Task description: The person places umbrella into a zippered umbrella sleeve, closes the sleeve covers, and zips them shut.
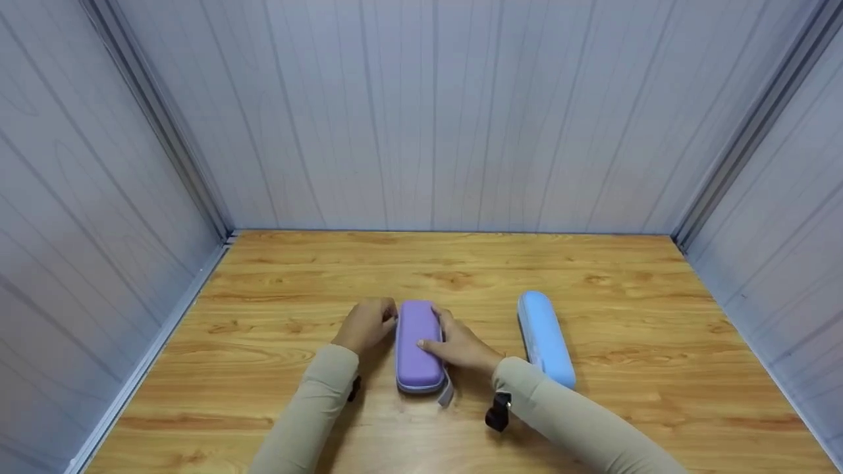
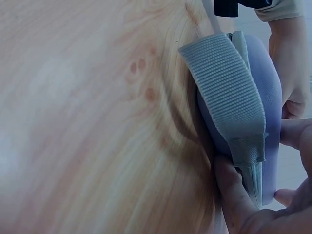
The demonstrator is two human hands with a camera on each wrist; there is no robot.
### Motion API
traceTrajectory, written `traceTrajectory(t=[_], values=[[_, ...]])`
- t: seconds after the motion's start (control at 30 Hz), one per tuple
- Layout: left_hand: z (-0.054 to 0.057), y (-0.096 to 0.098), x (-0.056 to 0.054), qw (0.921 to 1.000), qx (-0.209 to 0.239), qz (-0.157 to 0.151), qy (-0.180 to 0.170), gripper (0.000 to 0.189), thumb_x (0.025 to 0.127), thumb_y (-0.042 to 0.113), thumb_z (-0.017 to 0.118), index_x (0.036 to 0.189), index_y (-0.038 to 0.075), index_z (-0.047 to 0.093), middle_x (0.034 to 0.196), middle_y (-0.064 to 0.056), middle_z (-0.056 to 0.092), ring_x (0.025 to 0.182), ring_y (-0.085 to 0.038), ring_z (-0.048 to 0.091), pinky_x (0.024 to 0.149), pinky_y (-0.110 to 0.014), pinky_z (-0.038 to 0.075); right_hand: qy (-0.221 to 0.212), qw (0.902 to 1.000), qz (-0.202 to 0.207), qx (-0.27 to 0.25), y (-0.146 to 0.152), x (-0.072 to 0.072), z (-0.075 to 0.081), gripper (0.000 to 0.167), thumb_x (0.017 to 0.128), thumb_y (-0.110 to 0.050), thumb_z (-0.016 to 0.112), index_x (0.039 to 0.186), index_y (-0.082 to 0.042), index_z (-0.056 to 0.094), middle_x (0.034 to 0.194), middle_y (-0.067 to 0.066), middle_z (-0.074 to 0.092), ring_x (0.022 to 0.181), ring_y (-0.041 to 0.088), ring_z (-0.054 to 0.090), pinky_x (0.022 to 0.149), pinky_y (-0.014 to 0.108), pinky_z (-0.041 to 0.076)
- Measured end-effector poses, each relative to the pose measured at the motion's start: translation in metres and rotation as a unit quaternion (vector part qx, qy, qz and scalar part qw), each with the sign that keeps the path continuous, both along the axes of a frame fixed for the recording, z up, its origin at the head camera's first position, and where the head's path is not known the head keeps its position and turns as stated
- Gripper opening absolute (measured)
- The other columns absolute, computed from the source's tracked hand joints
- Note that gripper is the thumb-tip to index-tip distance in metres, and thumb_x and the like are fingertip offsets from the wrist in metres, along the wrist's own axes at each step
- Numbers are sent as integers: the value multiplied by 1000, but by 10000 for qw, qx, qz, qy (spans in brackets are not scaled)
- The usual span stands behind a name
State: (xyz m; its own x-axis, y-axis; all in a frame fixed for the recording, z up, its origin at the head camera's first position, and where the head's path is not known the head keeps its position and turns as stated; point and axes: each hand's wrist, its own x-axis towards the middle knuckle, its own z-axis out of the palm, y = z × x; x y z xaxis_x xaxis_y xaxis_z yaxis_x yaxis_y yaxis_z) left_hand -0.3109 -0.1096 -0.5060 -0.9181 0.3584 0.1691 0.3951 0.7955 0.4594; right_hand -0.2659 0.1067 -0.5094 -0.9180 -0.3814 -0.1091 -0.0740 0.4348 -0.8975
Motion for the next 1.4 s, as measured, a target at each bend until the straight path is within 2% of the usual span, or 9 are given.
traceTrajectory(t=[0.2, 0.57, 0.83, 1.0, 1.23, 1.4], values=[[-1, -2, 1, 10000, 42, 1, -19, 6, 92, 3, 70, 87, 6, 70, 75, 0, 62, 70, -14, 55, 64, -36, 51, -37, 10000, 19, 33, -1, -1, 0, 83, 98, -27, 66, 159, -3, 15, 152, 29, 36, 134, 36, 44, 115, 48, 30], [-4, -6, 7, 9994, 278, -215, -22, 7, 92, 4, 70, 86, 8, 69, 79, 0, 64, 73, -16, 58, 68, -38, 53, -176, 9998, 59, -49, 2, -3, -1, 83, 99, -28, 66, 160, -6, 14, 153, 28, 35, 131, 34, 48, 113, 47, 34], [-4, -6, 8, 9992, 190, -320, -175, 7, 94, 6, 69, 88, 9, 69, 80, 1, 65, 73, -13, 58, 69, -36, 54, 37, 9999, 125, 76, 2, -6, -2, 84, 97, -28, 67, 159, -3, 16, 149, 30, 39, 123, 33, 54, 104, 47, 44], [-3, -7, 8, 9991, 193, -314, -223, 6, 94, 5, 69, 89, 9, 70, 80, 0, 66, 74, -13, 59, 69, -36, 55, -39, 9999, 69, 118, 2, -6, -1, 84, 97, -28, 67, 159, -5, 16, 151, 29, 38, 124, 31, 53, 106, 45, 42], [-2, -10, 12, 9982, 229, -542, -70, 7, 93, 4, 68, 87, 8, 70, 79, 0, 65, 74, -14, 58, 69, -36, 54, 43, 9999, 21, 136, 1, -8, -2, 83, 97, -26, 68, 159, -3, 17, 153, 29, 35, 133, 35, 44, 113, 47, 34], [-4, -11, 14, 9977, 185, -647, -26, 7, 92, 4, 69, 86, 8, 69, 78, 2, 62, 72, -13, 55, 67, -35, 52, -121, 9999, -3, 46, 2, -8, -3, 83, 97, -28, 68, 159, -5, 17, 153, 28, 35, 132, 35, 46, 112, 47, 36]])
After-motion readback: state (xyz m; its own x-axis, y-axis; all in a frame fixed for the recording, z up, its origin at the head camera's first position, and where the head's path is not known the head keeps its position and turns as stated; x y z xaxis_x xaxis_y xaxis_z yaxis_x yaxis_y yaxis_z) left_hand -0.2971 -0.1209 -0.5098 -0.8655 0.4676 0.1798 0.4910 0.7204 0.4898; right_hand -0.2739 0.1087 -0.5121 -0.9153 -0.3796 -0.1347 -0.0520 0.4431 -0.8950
